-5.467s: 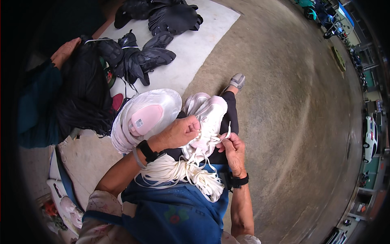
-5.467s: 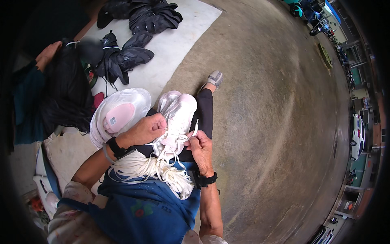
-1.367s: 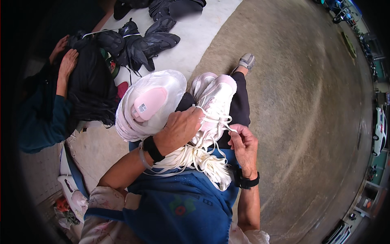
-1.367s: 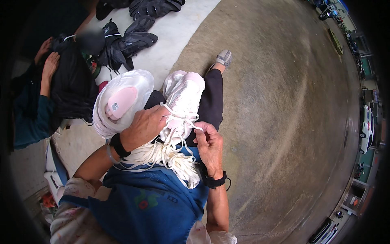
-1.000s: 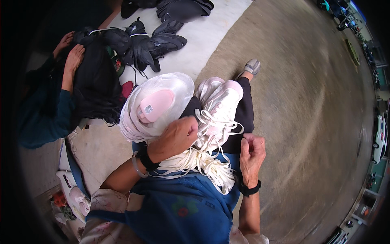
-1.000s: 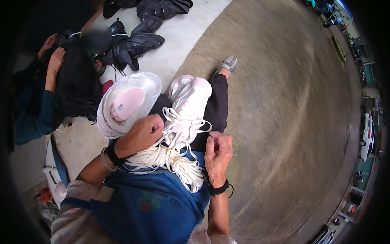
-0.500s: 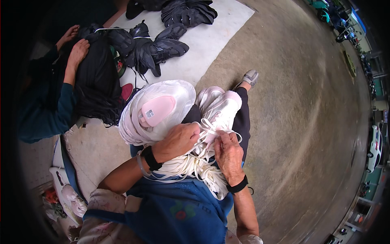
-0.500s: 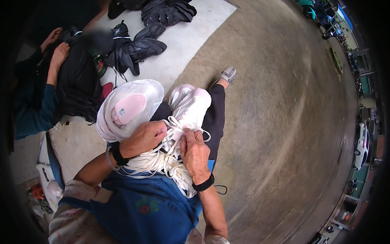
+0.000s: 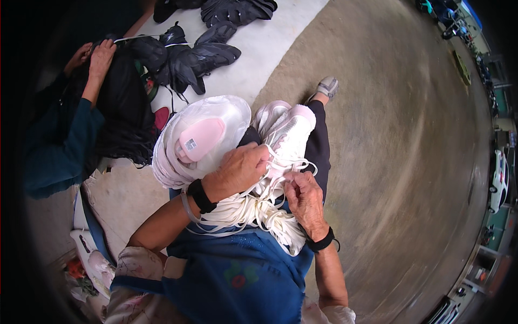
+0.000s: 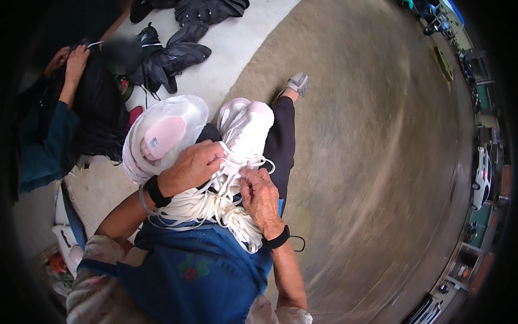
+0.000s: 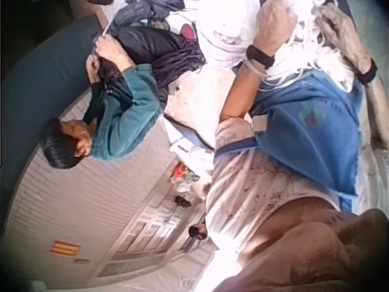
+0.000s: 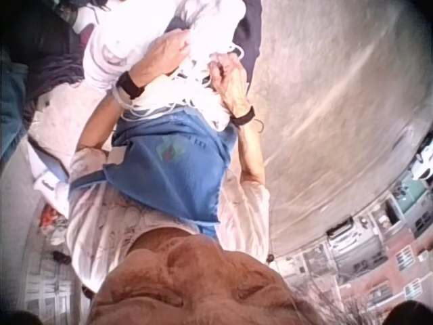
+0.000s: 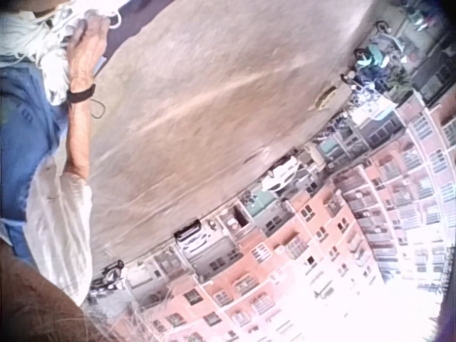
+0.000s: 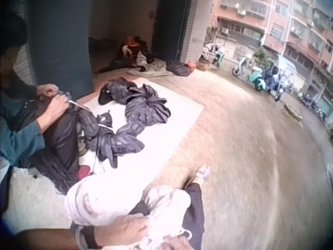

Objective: Inserting laces into a new pair of white sneakers while sitting on the ground in a courtyard.

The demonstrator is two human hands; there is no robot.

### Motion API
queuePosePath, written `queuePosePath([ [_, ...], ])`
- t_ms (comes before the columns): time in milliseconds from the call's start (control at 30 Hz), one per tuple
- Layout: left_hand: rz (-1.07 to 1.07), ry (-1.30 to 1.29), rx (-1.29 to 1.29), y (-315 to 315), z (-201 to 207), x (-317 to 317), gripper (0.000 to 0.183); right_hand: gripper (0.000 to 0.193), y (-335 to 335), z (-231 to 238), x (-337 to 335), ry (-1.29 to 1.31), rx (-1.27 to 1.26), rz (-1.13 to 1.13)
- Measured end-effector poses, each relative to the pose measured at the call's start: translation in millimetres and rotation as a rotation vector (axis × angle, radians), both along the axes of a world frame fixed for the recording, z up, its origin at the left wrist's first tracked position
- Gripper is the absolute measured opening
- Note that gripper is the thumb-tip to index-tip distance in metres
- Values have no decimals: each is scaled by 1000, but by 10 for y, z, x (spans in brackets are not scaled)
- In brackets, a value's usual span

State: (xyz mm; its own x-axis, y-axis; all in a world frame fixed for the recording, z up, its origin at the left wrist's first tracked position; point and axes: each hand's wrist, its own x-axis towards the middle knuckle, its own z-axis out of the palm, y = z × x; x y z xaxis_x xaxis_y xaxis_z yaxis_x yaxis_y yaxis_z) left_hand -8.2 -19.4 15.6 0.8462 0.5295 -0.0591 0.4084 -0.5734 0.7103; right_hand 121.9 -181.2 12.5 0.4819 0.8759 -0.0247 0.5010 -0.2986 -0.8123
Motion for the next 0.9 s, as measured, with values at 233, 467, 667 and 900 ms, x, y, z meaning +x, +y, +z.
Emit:
queuePosePath([
  [233,-117,-246,-5,5,60,-56,11,17,-121,-13,86,51,61,-89],
  [467,-44,-94,-285,-19,32,-142,9,18,-217,-98,142,83,9,-258],
  [667,-30,-84,-233,2,22,-126,15,38,-25,2,194,17,-39,-351],
  [900,27,-12,-213,39,3,-79,23,26,29,-146,252,245,-64,-358],
])
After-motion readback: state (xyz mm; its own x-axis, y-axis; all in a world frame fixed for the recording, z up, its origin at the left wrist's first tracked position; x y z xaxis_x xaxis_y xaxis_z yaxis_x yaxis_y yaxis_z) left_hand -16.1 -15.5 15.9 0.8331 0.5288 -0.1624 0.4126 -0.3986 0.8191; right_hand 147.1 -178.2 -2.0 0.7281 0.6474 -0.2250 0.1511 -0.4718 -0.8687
